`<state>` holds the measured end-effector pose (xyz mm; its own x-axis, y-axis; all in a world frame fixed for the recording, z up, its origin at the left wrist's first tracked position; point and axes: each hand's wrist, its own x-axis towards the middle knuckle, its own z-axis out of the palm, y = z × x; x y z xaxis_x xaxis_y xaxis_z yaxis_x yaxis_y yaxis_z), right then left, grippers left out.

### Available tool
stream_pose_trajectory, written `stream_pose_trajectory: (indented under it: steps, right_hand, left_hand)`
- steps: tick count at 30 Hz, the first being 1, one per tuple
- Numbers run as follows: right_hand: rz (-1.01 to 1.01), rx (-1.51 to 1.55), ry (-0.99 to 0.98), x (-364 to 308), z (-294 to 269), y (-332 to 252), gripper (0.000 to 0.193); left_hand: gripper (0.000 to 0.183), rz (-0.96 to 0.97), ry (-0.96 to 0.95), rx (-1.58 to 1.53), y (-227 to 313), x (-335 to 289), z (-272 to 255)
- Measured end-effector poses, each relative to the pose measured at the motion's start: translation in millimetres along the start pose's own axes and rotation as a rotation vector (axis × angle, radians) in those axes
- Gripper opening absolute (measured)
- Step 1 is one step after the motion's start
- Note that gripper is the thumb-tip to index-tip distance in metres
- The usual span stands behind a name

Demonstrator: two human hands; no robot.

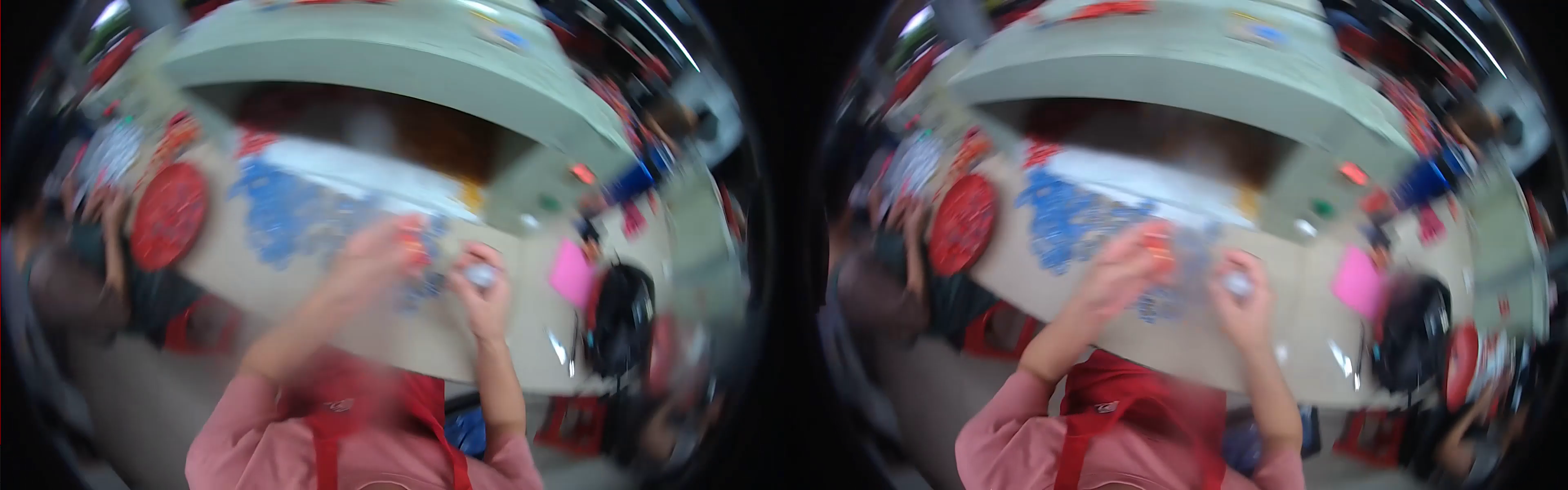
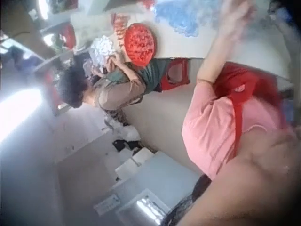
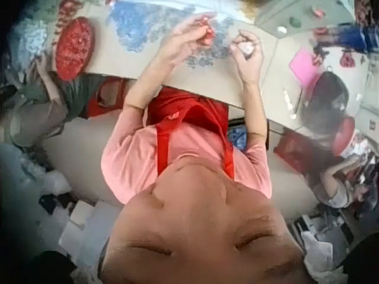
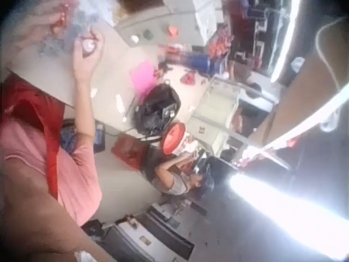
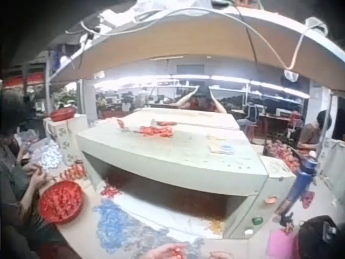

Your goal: The person applies glue from a squeeze bottle to assemble plastic figurine pieces, cuts a plastic part using pliers, and glues additional figurine components together by hand.

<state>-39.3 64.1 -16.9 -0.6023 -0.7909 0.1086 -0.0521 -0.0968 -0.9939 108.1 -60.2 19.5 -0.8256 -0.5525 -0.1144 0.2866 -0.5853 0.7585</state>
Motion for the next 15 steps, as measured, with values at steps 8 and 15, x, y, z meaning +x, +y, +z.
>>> stream_pose_trajectory:
  steps: [8, 15]
  right_hand:
    - [-0.153, 0.213, 0.07, -2, -12, -19, 0.029]
    - [-0.129, 0.01, 0.042, 2, -6, -12, 0.021]
  left_hand:
    - [0.027, -0.257, -0.171, -0.247, -42, 37, 21]
    - [0.03, -0.146, -0.096, -0.142, -48, 31, 20]
